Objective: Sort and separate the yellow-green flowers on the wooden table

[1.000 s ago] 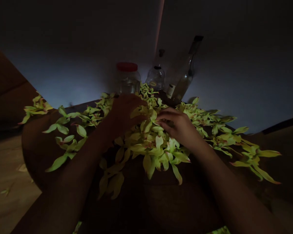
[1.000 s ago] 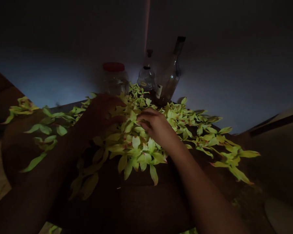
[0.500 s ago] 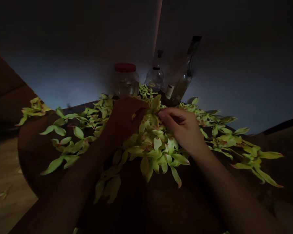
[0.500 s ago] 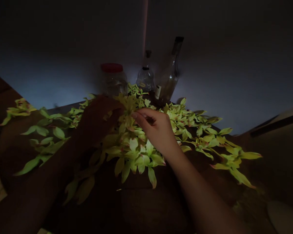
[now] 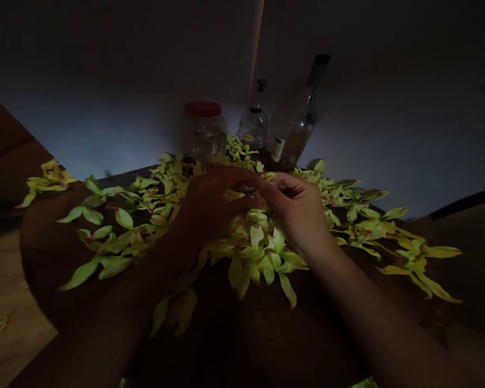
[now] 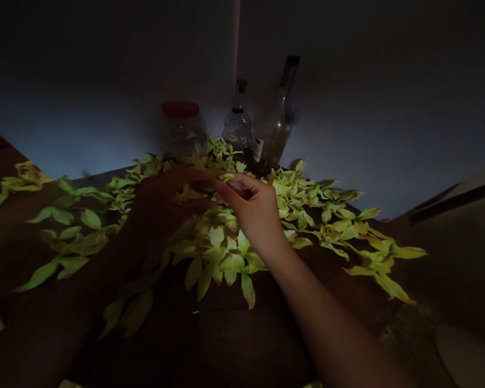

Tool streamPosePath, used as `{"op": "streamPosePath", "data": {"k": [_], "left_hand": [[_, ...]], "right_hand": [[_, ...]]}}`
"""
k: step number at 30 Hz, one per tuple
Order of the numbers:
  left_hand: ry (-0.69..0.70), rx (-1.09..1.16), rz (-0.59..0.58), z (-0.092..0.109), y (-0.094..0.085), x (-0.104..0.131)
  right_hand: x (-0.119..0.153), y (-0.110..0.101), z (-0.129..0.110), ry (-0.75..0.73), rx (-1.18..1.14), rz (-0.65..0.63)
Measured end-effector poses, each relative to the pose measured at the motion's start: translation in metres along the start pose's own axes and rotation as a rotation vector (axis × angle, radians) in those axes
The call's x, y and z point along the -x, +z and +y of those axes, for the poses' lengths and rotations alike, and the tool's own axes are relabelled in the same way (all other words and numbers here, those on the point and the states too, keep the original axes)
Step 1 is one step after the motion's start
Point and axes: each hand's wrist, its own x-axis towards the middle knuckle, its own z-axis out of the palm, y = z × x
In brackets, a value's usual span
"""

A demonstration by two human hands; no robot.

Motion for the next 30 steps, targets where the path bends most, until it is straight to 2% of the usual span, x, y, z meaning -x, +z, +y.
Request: {"op": "streamPosePath", "data": {"k": [8,17,25,30], "left_hand": [[-0.142,0.046,0.087,0.003,0.004,0.000],[-0.360,0.200,0.069,0.001,0.000,-0.003],[-0.419,0.306,0.028,0.004,-0.003,-0.008],[-0.422,0.293,0.004,-0.001,-0.004,-0.008]], "right_hand": [[0.004,0.004,0.006,0.078,-0.129,-0.005],[0.005,0.004,0.010,0.113,-0.213,-0.057],[0.003,0.002,0.009,0.117,-0.209,-0.085],[0.004,0.001,0.009,0.126,-0.204,-0.097]]}}
